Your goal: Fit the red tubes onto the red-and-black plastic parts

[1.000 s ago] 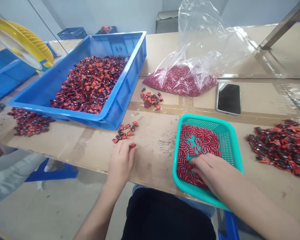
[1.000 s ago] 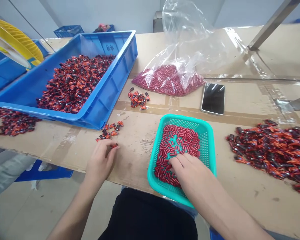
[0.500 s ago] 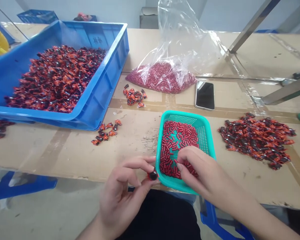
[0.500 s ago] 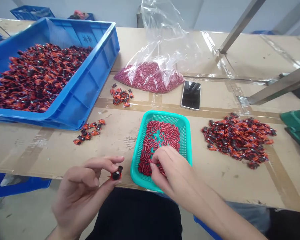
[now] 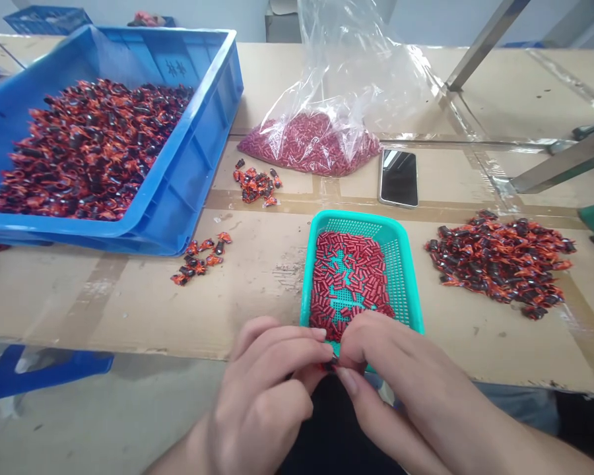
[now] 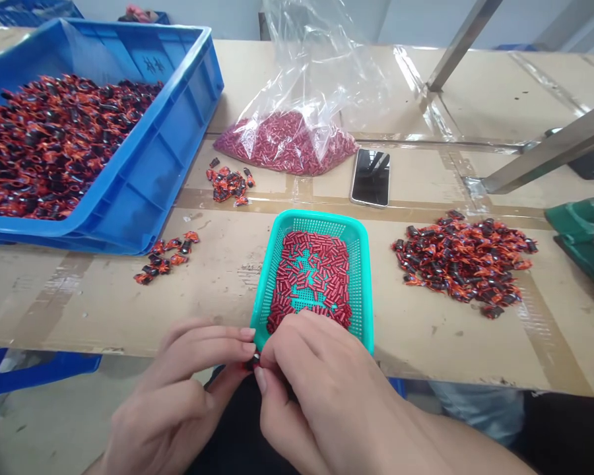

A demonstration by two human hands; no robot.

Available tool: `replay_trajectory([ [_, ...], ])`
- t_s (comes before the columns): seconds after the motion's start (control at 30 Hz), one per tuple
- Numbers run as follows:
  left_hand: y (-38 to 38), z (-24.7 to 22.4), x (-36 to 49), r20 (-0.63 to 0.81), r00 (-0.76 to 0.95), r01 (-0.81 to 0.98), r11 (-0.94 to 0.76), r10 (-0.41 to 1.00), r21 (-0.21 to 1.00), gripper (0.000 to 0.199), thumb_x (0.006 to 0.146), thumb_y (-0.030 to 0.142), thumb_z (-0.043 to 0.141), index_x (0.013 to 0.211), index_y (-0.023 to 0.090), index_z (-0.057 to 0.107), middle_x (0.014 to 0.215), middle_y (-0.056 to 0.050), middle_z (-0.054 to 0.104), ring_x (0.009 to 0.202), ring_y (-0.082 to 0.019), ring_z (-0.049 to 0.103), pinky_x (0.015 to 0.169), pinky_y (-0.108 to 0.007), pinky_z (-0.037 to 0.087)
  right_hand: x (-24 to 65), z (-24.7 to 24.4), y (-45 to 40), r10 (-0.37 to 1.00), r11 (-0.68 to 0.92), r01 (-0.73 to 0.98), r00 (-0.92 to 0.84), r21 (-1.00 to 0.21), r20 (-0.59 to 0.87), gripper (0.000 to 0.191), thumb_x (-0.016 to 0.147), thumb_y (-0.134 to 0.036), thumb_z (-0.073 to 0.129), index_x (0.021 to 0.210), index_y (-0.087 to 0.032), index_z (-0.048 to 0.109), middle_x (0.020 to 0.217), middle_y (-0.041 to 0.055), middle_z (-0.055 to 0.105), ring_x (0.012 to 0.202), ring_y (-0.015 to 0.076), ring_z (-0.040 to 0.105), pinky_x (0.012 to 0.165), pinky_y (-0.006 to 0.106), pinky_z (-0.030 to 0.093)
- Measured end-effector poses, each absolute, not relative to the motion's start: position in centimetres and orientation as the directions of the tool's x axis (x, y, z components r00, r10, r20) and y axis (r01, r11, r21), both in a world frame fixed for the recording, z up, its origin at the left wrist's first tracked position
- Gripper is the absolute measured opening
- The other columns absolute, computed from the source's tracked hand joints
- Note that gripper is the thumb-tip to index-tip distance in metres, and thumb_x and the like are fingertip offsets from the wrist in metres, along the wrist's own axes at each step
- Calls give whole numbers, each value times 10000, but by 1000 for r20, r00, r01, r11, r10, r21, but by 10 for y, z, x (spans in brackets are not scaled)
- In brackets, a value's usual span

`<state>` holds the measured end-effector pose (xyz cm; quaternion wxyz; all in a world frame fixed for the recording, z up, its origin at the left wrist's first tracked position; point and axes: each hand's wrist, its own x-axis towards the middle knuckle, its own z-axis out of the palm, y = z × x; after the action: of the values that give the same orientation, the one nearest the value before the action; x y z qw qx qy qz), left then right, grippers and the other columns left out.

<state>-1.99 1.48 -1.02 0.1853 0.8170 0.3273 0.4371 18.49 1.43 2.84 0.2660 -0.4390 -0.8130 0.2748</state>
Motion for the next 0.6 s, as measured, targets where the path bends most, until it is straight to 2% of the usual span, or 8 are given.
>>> replay_trajectory([
  [0.1,11,-11,-22,637,438,422,-771,634,477,294,937,-44,599,752,182,560,1040,-40,819,1000,-170,785,924,-340,562,186,25,15,889,405,571,-430,-714,161,201,937,-77,479,788,-209,505,735,-16,588,662,112,559,553,200,455],
  [0.17,10,-8,-22,642,420,426,-764,641,484,318,950,-26,601,727,191,534,1023,-29,825,948,-164,793,882,-325,578,190,24,14,919,312,527,-378,-790,110,160,930,-109,521,807,-211,520,743,-34,597,659,93,577,575,179,476],
  [0.23,9,-4,-20,610,395,429,-725,687,539,316,958,-17,613,738,197,537,993,-4,827,887,-145,796,838,-302,582,195,23,13,926,182,452,-376,-873,-1,47,957,-175,595,956,-221,603,855,-31,660,768,93,647,688,168,539],
  [0.33,5,2,-14,592,340,417,-681,731,601,235,979,-18,611,856,183,615,965,6,823,857,-111,790,837,-264,574,201,21,11,884,40,307,-455,-951,-110,187,1014,-332,645,1191,-281,672,1069,6,722,978,138,701,865,203,585],
  [0.4,0,2,-9,585,306,387,-659,751,645,167,1001,-1,599,982,155,655,951,-4,820,858,-103,789,851,-248,570,202,18,10,873,21,219,-479,-976,-89,202,1035,-415,621,1147,-279,720,1055,34,739,952,165,717,855,226,603],
  [0.47,-3,0,-5,573,285,340,-640,768,689,163,1017,12,581,1065,146,660,964,-4,818,861,-103,788,853,-247,567,201,15,9,882,42,169,-469,-985,-43,261,1036,-481,606,1043,-263,749,962,48,748,853,173,726,790,228,619],
  [0.53,-5,-5,-2,584,254,295,-636,771,712,181,1010,-2,579,999,167,644,1019,7,815,891,-101,787,864,-252,560,198,14,10,894,98,162,-447,-982,15,312,1024,-533,609,986,-263,761,902,52,755,785,176,731,724,212,620],
  [0.6,-5,-8,-1,654,256,248,-702,712,667,216,989,-7,607,886,183,601,1084,18,810,911,-94,783,840,-248,559,195,13,12,901,145,177,-431,-973,56,361,1005,-577,617,949,-258,776,862,59,757,753,185,733,684,211,614],
])
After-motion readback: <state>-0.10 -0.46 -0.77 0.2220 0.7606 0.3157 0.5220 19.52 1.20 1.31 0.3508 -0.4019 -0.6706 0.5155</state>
